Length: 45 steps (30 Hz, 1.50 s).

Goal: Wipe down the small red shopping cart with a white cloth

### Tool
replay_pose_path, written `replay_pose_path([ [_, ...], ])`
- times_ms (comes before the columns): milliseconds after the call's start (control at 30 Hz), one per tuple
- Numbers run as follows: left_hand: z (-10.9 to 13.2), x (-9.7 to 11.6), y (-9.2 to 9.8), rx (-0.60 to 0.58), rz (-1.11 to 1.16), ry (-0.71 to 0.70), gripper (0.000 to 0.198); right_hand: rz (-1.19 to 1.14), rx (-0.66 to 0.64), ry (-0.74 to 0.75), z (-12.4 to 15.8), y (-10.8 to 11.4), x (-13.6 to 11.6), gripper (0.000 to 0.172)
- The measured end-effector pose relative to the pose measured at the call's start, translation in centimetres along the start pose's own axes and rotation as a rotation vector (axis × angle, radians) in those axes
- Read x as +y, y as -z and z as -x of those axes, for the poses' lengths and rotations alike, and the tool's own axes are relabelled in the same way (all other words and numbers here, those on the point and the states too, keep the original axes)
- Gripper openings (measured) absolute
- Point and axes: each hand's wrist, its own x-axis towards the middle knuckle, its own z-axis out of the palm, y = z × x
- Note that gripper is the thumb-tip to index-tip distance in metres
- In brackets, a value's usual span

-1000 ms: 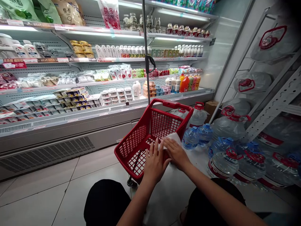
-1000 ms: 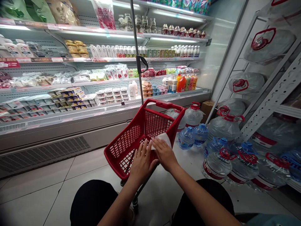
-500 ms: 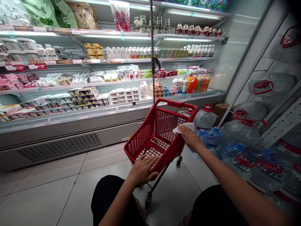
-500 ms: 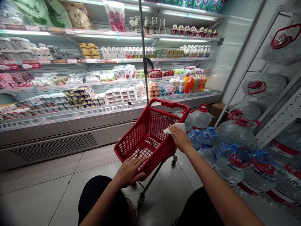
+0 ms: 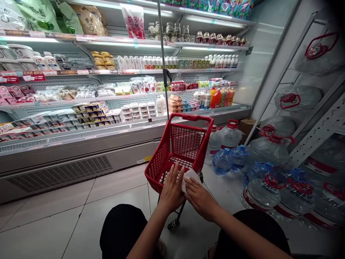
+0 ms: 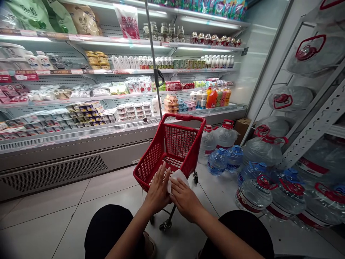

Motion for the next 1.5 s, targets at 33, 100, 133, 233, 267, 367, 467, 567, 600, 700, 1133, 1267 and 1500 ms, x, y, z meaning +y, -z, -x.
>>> replay_pose_path([
  [33,0.0,0.0,0.3,-0.025,0.021,-0.045,0.106,0.001,-0.016,0.009,0.4,0.3,0.3,0.048],
  [100,-0.2,-0.6,1.1,-0.09,0.017,-0.128,0.108,0.021,-0.03,-0.002,1.1,0.8,1.9,0.05],
  [133,-0.3,-1.4,1.5,-0.118,-0.011,-0.149,0.109,0.035,-0.028,-0.024,1.4,1.1,3.1,0.051],
  [233,-0.7,-4.4,2.6,-0.165,-0.122,-0.142,0.109,0.081,-0.003,-0.144,1.3,1.8,7.2,0.052],
  [267,-0.8,-5.3,2.7,-0.182,-0.136,-0.138,0.106,0.092,-0.001,-0.189,1.0,1.9,8.5,0.052],
  [367,-1.2,-7.0,2.0,-0.232,-0.116,-0.125,0.098,0.088,-0.007,-0.323,-0.1,2.1,11.0,0.054],
  [467,-1.7,-6.6,0.7,-0.214,-0.096,-0.045,0.1,0.054,0.011,-0.437,-0.4,1.6,10.8,0.058],
  [567,-2.1,-5.3,-0.1,-0.175,-0.086,0.012,0.104,0.061,0.065,-0.423,1.1,0.6,8.3,0.057],
  [600,-2.3,-4.9,-0.3,-0.166,-0.084,0.026,0.104,0.076,0.078,-0.389,1.7,0.3,7.2,0.055],
  [700,-2.6,-3.5,-0.7,-0.142,-0.087,0.076,0.103,0.139,0.087,-0.302,3.3,-0.5,3.7,0.054],
  [1133,-3.0,0.7,-1.5,-0.079,0.019,-0.145,0.1,0.146,0.145,-0.231,3.0,-2.0,1.8,0.048],
  [1267,-3.7,-2.4,-0.4,-0.101,-0.045,-0.214,0.1,0.14,0.179,-0.341,4.7,-1.1,4.5,0.049],
  [1500,-5.0,0.6,-2.5,-0.041,-0.146,-0.153,0.091,0.19,0.257,-0.466,3.3,-1.9,3.8,0.05],
])
